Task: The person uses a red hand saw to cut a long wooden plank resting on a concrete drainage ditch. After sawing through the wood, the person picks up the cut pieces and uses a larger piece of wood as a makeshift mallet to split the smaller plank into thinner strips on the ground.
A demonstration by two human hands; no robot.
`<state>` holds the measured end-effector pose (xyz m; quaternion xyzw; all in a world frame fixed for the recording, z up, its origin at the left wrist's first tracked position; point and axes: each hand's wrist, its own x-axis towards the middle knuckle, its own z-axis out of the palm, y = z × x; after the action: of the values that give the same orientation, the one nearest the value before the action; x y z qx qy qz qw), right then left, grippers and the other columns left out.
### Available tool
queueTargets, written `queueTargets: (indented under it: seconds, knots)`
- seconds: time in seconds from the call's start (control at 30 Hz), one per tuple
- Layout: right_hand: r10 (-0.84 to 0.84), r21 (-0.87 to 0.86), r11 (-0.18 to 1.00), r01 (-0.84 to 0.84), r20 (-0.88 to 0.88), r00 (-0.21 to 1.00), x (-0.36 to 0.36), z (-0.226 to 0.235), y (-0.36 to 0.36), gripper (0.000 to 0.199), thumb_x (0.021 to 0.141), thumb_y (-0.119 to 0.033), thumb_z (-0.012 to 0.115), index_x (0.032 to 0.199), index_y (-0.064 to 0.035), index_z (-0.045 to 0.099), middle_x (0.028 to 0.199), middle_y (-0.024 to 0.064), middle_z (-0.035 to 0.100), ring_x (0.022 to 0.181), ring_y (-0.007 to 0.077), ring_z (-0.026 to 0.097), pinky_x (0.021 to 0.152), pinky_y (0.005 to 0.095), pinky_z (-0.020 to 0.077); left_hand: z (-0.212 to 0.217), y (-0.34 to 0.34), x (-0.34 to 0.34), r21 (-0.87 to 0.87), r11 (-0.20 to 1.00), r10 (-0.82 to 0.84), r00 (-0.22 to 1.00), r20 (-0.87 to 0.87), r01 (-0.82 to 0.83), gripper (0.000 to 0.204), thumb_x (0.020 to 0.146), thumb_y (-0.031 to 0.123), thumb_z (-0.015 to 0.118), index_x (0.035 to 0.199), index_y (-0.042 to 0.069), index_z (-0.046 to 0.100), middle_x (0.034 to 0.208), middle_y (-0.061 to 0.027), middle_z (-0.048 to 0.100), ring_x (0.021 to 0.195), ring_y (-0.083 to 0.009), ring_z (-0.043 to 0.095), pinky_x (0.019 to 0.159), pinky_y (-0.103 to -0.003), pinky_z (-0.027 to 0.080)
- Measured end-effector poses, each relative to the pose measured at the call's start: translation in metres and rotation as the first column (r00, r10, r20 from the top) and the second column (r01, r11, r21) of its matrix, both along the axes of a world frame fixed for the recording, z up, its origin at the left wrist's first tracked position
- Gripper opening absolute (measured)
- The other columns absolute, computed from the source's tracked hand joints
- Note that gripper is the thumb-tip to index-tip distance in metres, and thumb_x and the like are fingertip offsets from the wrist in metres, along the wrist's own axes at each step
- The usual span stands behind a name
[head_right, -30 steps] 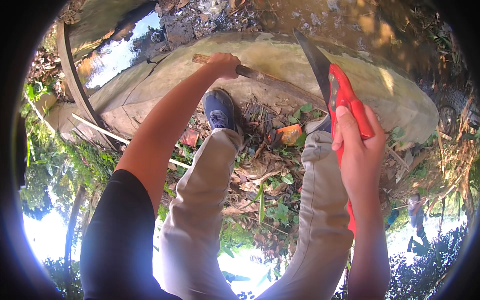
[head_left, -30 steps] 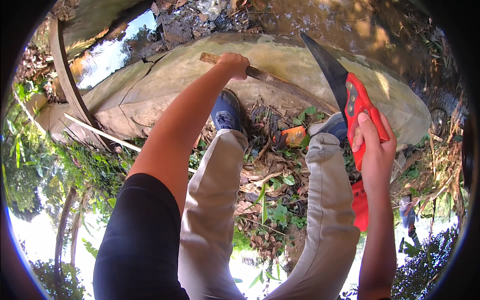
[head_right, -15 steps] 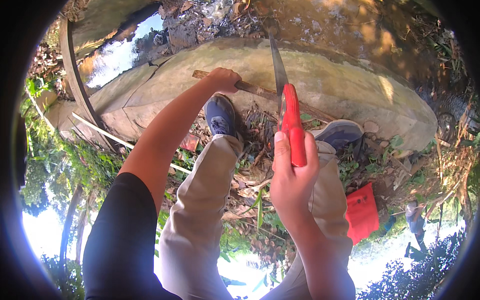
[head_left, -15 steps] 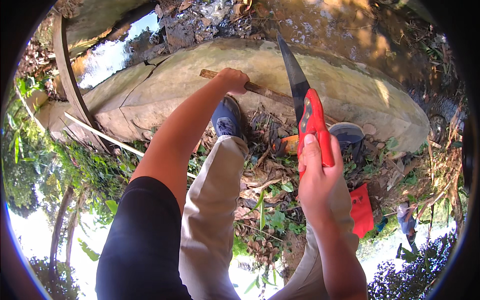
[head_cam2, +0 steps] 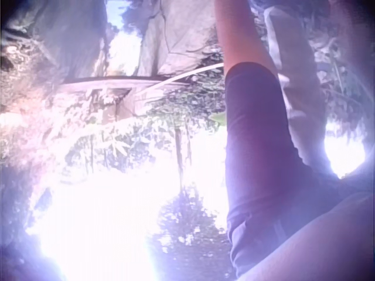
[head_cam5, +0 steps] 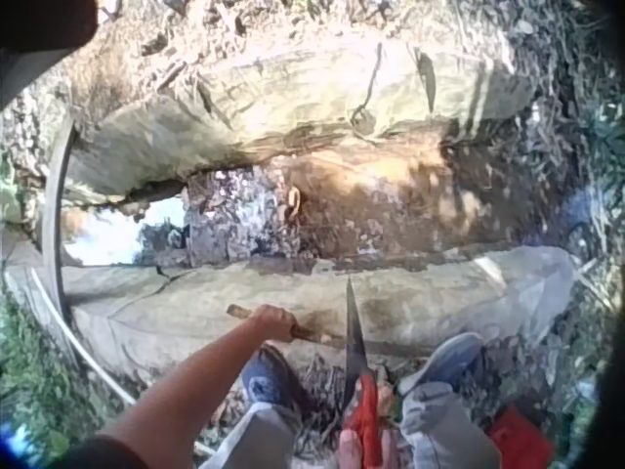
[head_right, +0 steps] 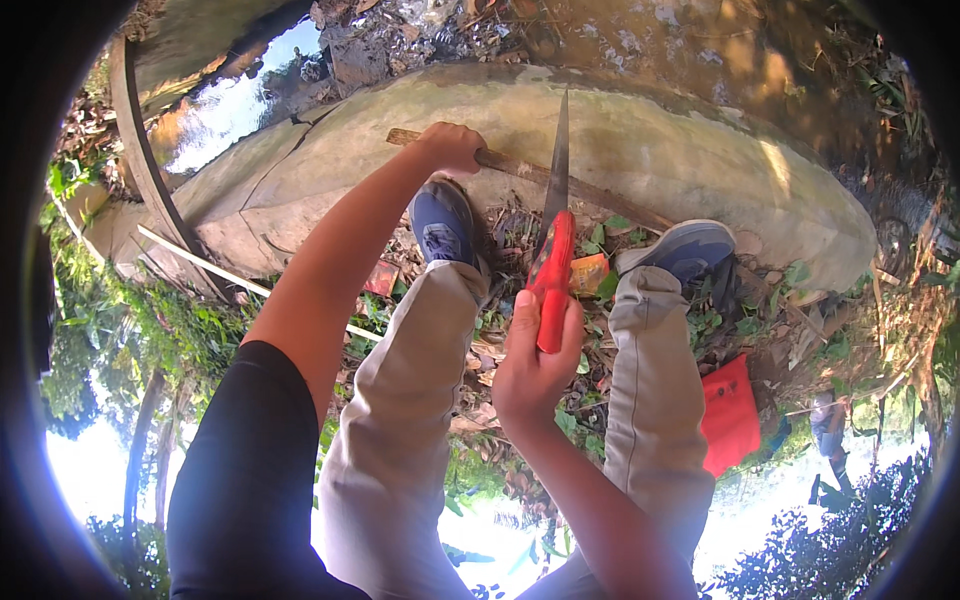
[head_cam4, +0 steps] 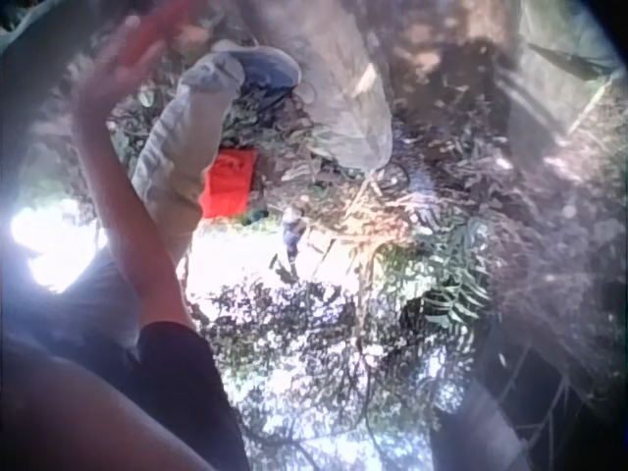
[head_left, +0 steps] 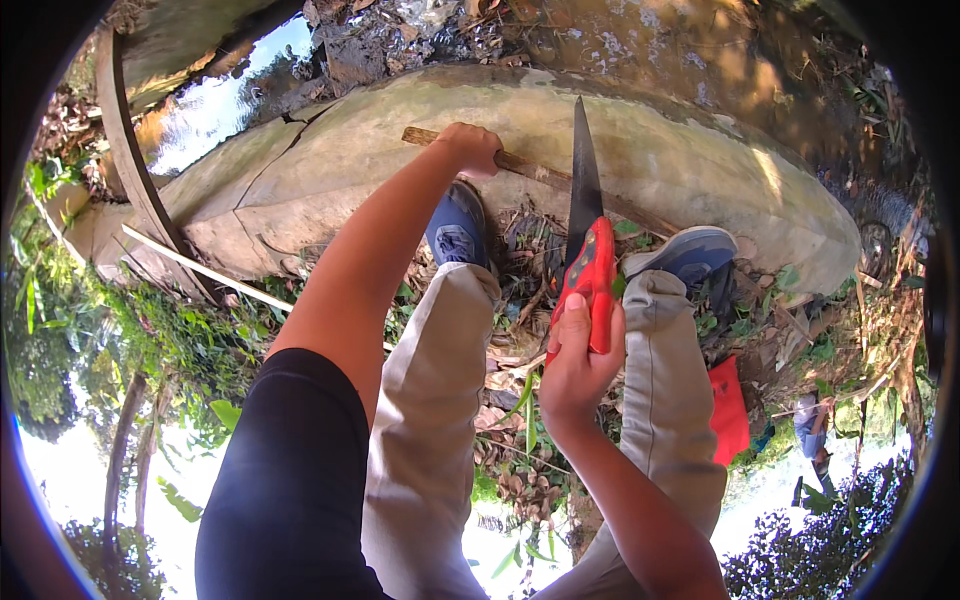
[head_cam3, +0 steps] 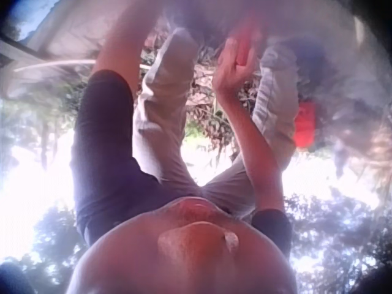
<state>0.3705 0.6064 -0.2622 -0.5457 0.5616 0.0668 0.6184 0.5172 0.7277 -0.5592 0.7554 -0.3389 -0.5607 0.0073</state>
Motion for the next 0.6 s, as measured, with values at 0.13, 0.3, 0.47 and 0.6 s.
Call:
queueTargets:
  seconds: [0.13, 0.3, 0.47, 0.6]
  knots:
    - [0.059, -0.107, 0.993, -0.057, 0.012, 0.998, -0.013, -0.027, 0.028, 0.015, 0.103, -0.02, 0.057, 0.1, -0.0061, 0.052, 0.074, -0.0023, 0.049, 0.059, 0.0044, 0.043, 0.052, 0.0222, 0.0349, -0.005, 0.003, -0.002, -0.027, 1.0, 0.016, 1.0, 0.022, -0.015, 0.034, 0.078, 0.026, 0.061, 0.108, 0.015, 0.073, 0.104, -0.0141, 0.073, 0.101, -0.0317, 0.069, 0.088, -0.044, 0.055]
    - [-0.024, -0.04, 0.999, 0.021, -0.071, 0.997, -0.026, -0.027, 0.045, 0.022, 0.102, -0.022, 0.06, 0.106, -0.0008, 0.055, 0.085, 0.0028, 0.052, 0.073, 0.0108, 0.047, 0.063, 0.0282, 0.0394, -0.012, 0.003, -0.004, 0.04, 0.999, 0.0, 0.999, 0.048, -0.002, 0.035, 0.078, 0.026, 0.062, 0.11, 0.015, 0.073, 0.107, -0.0148, 0.073, 0.104, -0.0317, 0.069, 0.091, -0.043, 0.054]
    - [0.053, -0.043, 0.997, -0.056, -0.067, 0.996, -0.036, -0.029, 0.055, 0.022, 0.102, -0.023, 0.06, 0.104, -0.0016, 0.055, 0.079, 0.0015, 0.05, 0.069, 0.0099, 0.046, 0.061, 0.028, 0.0382, -0.006, 0.0, -0.005, 0.028, 0.999, 0.016, 0.998, 0.055, -0.018, 0.038, 0.08, 0.025, 0.059, 0.112, 0.009, 0.071, 0.116, -0.0176, 0.071, 0.11, -0.0308, 0.067, 0.094, -0.041, 0.053]
    - [0.119, -0.108, 0.987, -0.121, -0.027, 0.993, -0.054, -0.034, 0.061, 0.02, 0.102, -0.021, 0.06, 0.103, -0.0019, 0.054, 0.078, 0.0018, 0.05, 0.066, 0.0089, 0.046, 0.058, 0.0272, 0.038, 0.0, -0.003, 0.001, 0.042, 0.999, -0.01, 1.0, 0.005, 0.009, 0.038, 0.082, 0.029, 0.06, 0.112, 0.009, 0.071, 0.116, -0.0173, 0.07, 0.111, -0.0312, 0.067, 0.095, -0.041, 0.053]
